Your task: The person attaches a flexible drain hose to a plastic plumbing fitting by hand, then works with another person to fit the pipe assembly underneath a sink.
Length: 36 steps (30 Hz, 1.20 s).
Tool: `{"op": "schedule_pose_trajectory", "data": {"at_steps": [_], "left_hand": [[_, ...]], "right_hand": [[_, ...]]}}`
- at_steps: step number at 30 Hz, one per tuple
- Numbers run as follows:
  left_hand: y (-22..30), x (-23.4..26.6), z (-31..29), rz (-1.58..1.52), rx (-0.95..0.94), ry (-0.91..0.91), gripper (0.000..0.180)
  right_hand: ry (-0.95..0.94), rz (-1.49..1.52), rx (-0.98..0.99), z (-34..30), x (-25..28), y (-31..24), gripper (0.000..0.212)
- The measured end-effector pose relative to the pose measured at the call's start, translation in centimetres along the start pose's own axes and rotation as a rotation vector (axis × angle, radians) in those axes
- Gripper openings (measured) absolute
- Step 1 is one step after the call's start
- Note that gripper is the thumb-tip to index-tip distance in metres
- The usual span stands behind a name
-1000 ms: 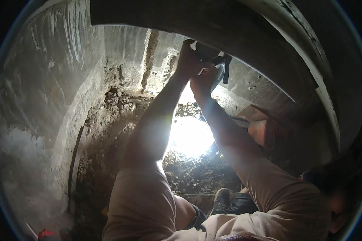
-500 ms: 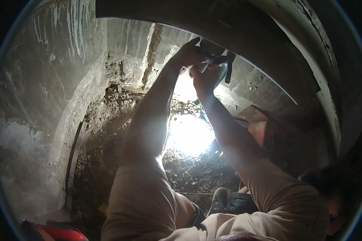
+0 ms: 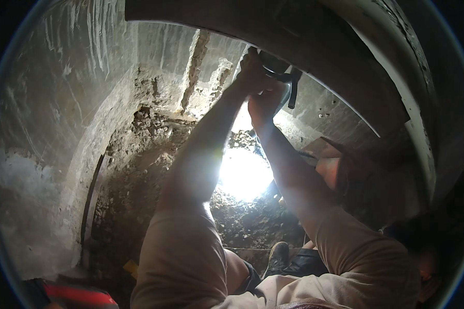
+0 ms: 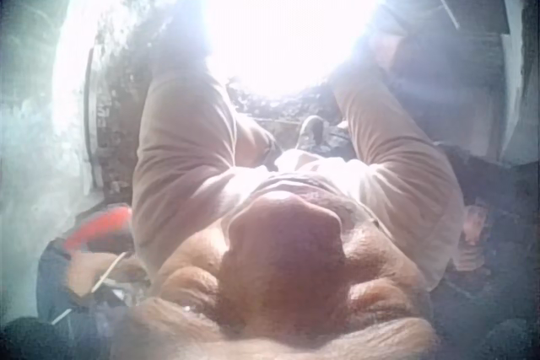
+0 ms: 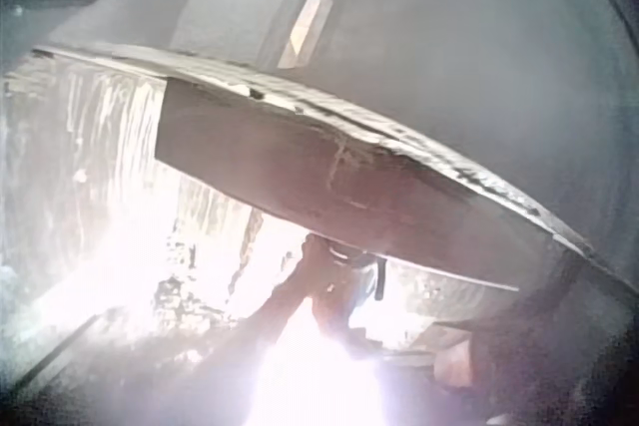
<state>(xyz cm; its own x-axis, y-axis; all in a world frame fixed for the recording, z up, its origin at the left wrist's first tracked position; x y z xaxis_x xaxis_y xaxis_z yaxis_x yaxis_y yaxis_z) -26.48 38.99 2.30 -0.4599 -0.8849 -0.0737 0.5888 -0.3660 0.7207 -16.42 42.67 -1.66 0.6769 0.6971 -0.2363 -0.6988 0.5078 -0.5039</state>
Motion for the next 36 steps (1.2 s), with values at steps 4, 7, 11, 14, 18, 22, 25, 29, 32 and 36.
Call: {"op": "schedule_pose_trajectory", "data": {"at_steps": [4, 7, 11, 14, 18, 22, 25, 29, 32, 36], "left_hand": [[-1.0, 1.4, -1.9, -0.087, 0.192, -0.241, 0.127], [4.4, -0.7, -2.0, 0.238, 0.018, 0.036, 0.121], [0.4, 2.1, -3.0, -0.428, 0.326, -0.280, 0.106], [-0.9, 2.3, -1.9, -0.139, 0.207, -0.228, 0.089], [2.9, 0.2, -3.1, 0.116, 0.027, 0.164, 0.099], [7.5, 0.9, -5.0, 0.416, 0.016, 0.326, 0.097], [5.7, 0.8, -4.5, 0.520, -0.026, 0.292, 0.100], [-1.3, 2.3, -0.1, 0.010, -0.039, -0.101, 0.100], [-0.4, 4.5, -3.0, 0.597, -0.732, 0.028, 0.102], [4.4, 1.0, -2.6, 0.212, 0.160, -0.013, 0.099]], "right_hand": [[0.084, -0.612, -0.181, -2.7, -0.4, -2.0, 0.046], [0.139, -0.588, 0.052, 1.2, 3.6, -0.4, 0.037], [0.062, -0.773, -0.088, -2.5, -0.7, -2.1, 0.042], [0.146, -0.887, 0.188, -2.1, 0.0, -2.3, 0.039], [-0.008, -0.517, 0.252, -0.2, 1.1, -1.7, 0.037], [0.164, 0.328, -0.367, -1.4, 2.2, 2.4, 0.032], [0.204, 0.269, -0.326, -1.3, 1.6, 2.2, 0.023], [0.168, -0.424, -0.102, -1.4, 0.4, 0.2, 0.020], [0.058, -0.472, -0.179, -2.9, -2.9, -2.9, 0.024], [0.225, -0.759, 0.057, 0.9, 4.1, -1.2, 0.016]]}}
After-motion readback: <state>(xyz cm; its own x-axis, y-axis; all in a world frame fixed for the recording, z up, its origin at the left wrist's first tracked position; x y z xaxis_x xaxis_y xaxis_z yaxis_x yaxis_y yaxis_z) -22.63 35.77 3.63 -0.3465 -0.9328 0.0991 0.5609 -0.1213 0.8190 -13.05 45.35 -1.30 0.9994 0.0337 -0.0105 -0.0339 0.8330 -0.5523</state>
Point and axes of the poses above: each hand's wrist, its own z-axis towards the middle knuckle, its own x-axis out of the back of the hand, y = z × x, the point moved 7 cm from there along z, towards the middle knuckle, and after that the axes turned 12 degrees about y, right-handed, at the moved point
